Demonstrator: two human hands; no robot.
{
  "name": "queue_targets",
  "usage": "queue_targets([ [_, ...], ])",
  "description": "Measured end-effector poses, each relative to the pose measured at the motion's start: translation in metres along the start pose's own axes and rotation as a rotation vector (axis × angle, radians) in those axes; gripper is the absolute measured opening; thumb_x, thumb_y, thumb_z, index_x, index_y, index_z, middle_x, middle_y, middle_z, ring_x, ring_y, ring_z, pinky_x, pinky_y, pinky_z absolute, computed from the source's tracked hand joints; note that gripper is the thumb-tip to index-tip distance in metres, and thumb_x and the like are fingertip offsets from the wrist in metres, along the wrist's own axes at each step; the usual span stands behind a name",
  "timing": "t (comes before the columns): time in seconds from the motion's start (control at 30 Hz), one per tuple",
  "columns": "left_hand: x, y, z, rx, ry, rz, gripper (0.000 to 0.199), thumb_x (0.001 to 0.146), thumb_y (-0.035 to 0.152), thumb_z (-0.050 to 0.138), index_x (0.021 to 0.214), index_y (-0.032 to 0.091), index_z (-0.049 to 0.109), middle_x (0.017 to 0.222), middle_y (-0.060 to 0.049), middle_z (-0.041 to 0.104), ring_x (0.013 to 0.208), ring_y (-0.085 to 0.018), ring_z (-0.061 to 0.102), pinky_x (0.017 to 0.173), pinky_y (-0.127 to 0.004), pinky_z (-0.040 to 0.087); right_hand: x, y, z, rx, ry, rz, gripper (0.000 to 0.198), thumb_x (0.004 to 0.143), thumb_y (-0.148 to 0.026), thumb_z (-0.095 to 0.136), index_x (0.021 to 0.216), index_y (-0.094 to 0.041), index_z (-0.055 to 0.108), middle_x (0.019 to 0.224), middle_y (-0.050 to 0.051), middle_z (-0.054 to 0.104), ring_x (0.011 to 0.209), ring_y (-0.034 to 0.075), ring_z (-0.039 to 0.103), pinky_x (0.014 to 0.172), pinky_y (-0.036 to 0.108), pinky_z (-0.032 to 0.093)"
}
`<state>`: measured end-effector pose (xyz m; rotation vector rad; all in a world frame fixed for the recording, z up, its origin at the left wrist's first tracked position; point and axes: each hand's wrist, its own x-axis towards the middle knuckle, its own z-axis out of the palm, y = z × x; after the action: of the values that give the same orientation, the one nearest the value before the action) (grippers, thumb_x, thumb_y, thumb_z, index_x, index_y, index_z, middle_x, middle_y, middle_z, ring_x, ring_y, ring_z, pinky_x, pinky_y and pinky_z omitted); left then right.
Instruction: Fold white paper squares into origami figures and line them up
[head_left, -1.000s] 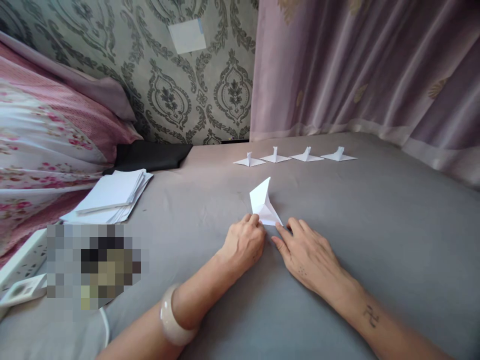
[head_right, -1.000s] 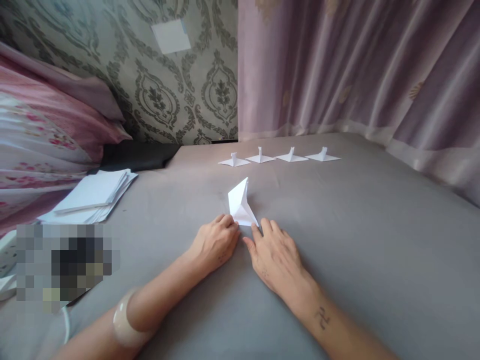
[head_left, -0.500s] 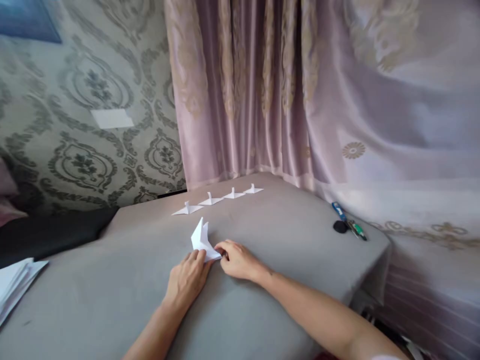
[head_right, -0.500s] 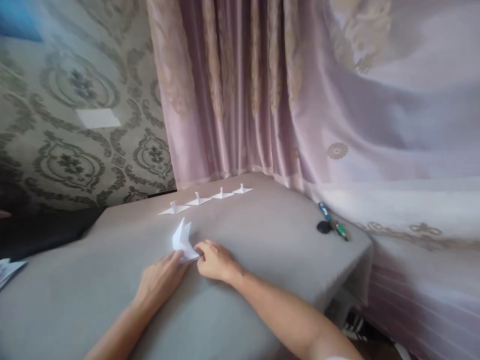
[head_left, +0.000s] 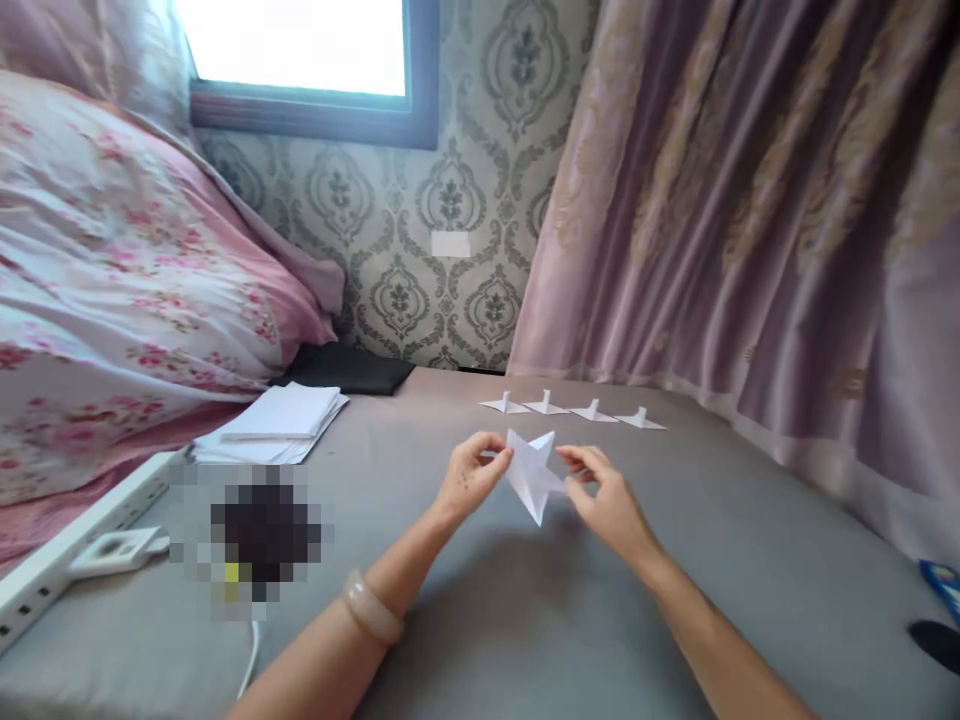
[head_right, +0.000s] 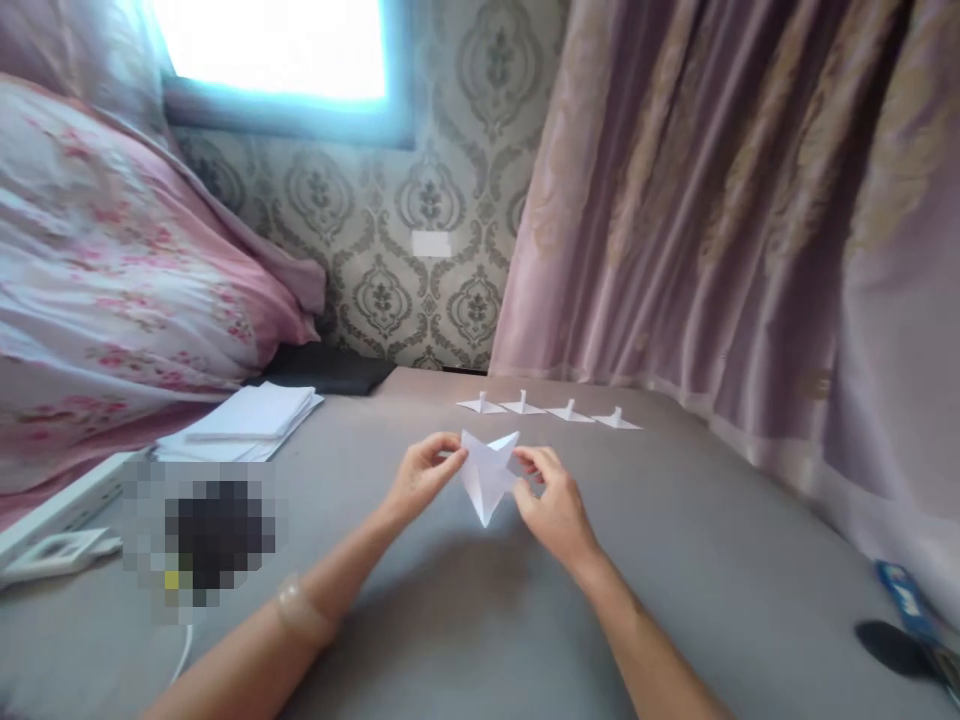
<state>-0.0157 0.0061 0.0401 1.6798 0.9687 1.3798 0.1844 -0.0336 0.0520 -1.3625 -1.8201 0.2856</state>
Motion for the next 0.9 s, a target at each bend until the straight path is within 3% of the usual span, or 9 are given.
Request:
queue_targets([
  [0.07,0.003,0.014,-0.007,-0.308,0.063,-0.122,0.027,0.078,0.038,0.067,0.075,0.013,0.060,0.071,-0.001,0.063,0.067,-0.010,0.059,0.067,-0.022,0.048,0.002,-0.024,-0.018,-0.012,0.051,-0.158,0.033,0.082,-0.017,0.049,0.112,-0.020,0.060,0.114,0.008,0.062,0.108,0.021,0.056,0.095,0.039,0.045],
  [0.17,0.003,0.030,-0.012,-0.543,0.134,-0.222,0.030,0.071,0.038,0.076,0.073,0.013,0.058,0.065,0.002,0.060,0.060,-0.007,0.055,0.060,-0.018,0.045,0.003,-0.053,-0.033,-0.070,-0.048,-0.328,0.038,0.085,-0.017,0.049,0.121,-0.025,0.055,0.122,0.007,0.058,0.117,0.021,0.052,0.100,0.040,0.042],
  [0.27,0.001,0.034,-0.011,-0.612,0.148,-0.269,0.034,0.070,0.039,0.077,0.075,0.014,0.056,0.060,0.004,0.058,0.052,-0.005,0.051,0.053,-0.017,0.040,0.004,-0.065,-0.031,-0.228,-0.068,-0.454,0.042,0.084,-0.022,0.058,0.126,-0.025,0.053,0.122,0.008,0.057,0.116,0.023,0.052,0.101,0.044,0.039],
  [0.4,-0.001,0.027,-0.007,-0.598,0.137,-0.317,0.038,0.071,0.044,0.075,0.083,0.014,0.055,0.056,0.004,0.058,0.047,-0.005,0.047,0.049,-0.017,0.035,0.007,-0.068,-0.020,-0.355,0.023,-0.560,0.027,0.084,-0.030,0.068,0.109,-0.026,0.062,0.104,0.003,0.067,0.098,0.020,0.061,0.106,0.048,0.028],
  [0.53,-0.004,0.023,-0.002,-0.537,0.126,-0.299,0.039,0.074,0.045,0.073,0.088,0.015,0.053,0.058,0.004,0.061,0.049,-0.006,0.050,0.051,-0.017,0.037,0.009,-0.073,-0.015,-0.398,0.000,-0.567,0.016,0.086,-0.031,0.066,0.101,-0.025,0.064,0.096,0.001,0.070,0.088,0.018,0.065,0.107,0.047,0.027],
  [0.67,-0.007,0.020,0.003,-0.477,0.090,-0.286,0.036,0.077,0.044,0.072,0.088,0.015,0.053,0.059,0.002,0.063,0.052,-0.009,0.055,0.055,-0.020,0.042,0.011,-0.077,-0.013,-0.310,-0.029,-0.537,0.017,0.087,-0.029,0.064,0.103,-0.023,0.063,0.092,0.003,0.070,0.087,0.018,0.064,0.097,0.041,0.038],
  [0.77,-0.010,0.018,0.006,-0.469,0.068,-0.286,0.035,0.077,0.043,0.072,0.088,0.015,0.054,0.061,0.001,0.064,0.056,-0.012,0.060,0.059,-0.024,0.047,0.012,-0.073,-0.013,-0.241,-0.119,-0.442,0.006,0.088,-0.027,0.062,0.092,-0.024,0.066,0.085,0.000,0.069,0.081,0.016,0.063,0.087,0.034,0.043],
  [0.9,-0.011,0.017,0.008,-0.454,0.049,-0.271,0.037,0.076,0.045,0.073,0.089,0.014,0.057,0.062,0.000,0.064,0.057,-0.011,0.060,0.058,-0.023,0.045,0.014,-0.068,-0.015,-0.172,-0.155,-0.259,0.007,0.087,-0.028,0.062,0.081,-0.026,0.067,0.081,-0.002,0.067,0.074,0.014,0.060,0.074,0.029,0.044],
])
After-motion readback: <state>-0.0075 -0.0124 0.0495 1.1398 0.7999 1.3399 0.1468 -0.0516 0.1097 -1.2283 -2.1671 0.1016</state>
